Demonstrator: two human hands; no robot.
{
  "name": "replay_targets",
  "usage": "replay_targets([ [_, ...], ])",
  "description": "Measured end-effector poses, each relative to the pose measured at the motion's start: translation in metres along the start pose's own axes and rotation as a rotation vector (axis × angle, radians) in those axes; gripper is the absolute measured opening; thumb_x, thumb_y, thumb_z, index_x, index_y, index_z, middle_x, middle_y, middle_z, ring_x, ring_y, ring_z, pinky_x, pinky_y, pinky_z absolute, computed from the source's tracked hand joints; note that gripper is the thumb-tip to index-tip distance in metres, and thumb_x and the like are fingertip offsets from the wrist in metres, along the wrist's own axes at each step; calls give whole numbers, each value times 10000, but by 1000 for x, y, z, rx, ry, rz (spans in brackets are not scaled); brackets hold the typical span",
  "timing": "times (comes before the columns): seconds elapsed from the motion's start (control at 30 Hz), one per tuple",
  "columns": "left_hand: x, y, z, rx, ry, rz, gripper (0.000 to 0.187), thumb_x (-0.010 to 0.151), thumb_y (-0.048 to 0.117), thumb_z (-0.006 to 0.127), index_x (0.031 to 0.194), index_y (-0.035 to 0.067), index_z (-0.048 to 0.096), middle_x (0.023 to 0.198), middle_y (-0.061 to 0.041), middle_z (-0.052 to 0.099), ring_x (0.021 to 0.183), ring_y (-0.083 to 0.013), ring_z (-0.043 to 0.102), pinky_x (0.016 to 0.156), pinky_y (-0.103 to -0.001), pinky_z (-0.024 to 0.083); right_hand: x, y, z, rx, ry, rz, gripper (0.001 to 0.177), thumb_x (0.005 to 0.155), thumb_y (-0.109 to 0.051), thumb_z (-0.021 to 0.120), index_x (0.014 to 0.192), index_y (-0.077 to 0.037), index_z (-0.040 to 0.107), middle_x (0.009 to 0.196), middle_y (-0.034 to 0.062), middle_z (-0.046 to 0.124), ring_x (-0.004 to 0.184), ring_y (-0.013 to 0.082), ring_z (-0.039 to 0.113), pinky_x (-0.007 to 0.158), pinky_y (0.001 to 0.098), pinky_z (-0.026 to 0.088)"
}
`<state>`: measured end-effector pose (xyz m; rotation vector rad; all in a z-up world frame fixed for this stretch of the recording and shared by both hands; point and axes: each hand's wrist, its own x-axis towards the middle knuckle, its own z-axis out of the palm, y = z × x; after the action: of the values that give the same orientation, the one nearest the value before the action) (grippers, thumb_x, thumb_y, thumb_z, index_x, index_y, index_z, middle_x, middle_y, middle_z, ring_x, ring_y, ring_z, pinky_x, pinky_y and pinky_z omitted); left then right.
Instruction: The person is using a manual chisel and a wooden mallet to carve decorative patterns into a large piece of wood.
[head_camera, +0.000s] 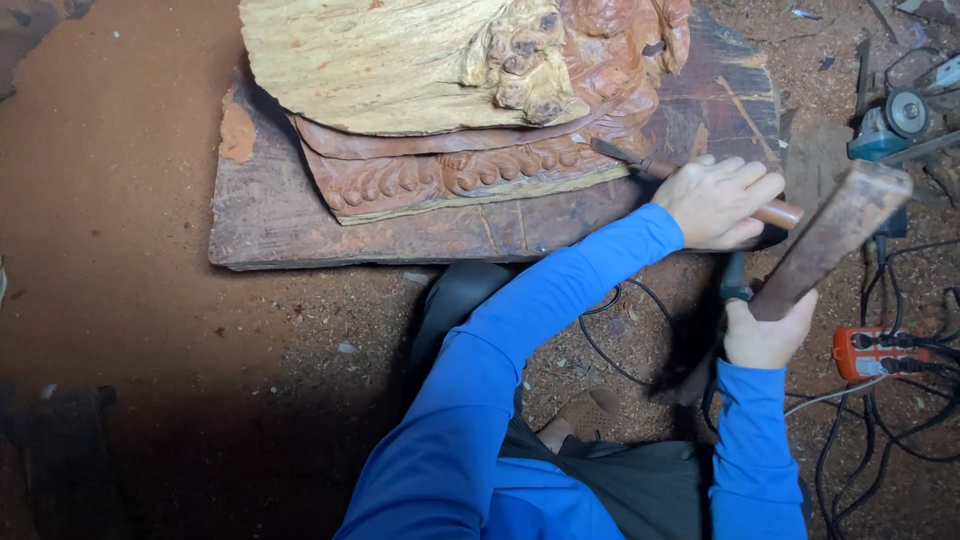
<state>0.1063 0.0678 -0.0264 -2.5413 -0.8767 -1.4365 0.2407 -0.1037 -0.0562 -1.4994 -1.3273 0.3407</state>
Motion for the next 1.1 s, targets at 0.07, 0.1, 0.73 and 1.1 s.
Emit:
replay_targets([
  [0.07,-2,1,-3,7,-17,-9,404,750,406,695,1041,181,529,901,-30,576,793,-234,615,697,-393,510,-14,-2,12,37,25,154,555,847,133,638,1350,40,421,1133,209,601,810,275,578,694,372,507],
  [0.1,-1,3,-4,14,-36,-15,388,745,403,693,1017,183,526,885,-33,578,798,-242,626,707,-406,512,-21,-3,18,75,52,309,437,851,96,628,1241,-13,462,998,137,665,581,205,564,489,330,492],
  [0.73,-11,42,-51,-109,-88,10,230,937,360,607,1083,182,605,1010,-54,520,773,-237,554,677,-348,498,-53,-4,-41,322,42,444,500,875,114,556,1321,-81,442,1068,92,614,628,147,517,495,247,439],
  [1.1,21,4,-14,-273,-37,-105,154,957,413,521,1028,316,618,857,-1,563,615,-242,683,531,-375,544,-31,-12,-76,289,64,448,468,889,74,568,1330,-61,487,1127,92,633,681,143,566,565,246,489],
])
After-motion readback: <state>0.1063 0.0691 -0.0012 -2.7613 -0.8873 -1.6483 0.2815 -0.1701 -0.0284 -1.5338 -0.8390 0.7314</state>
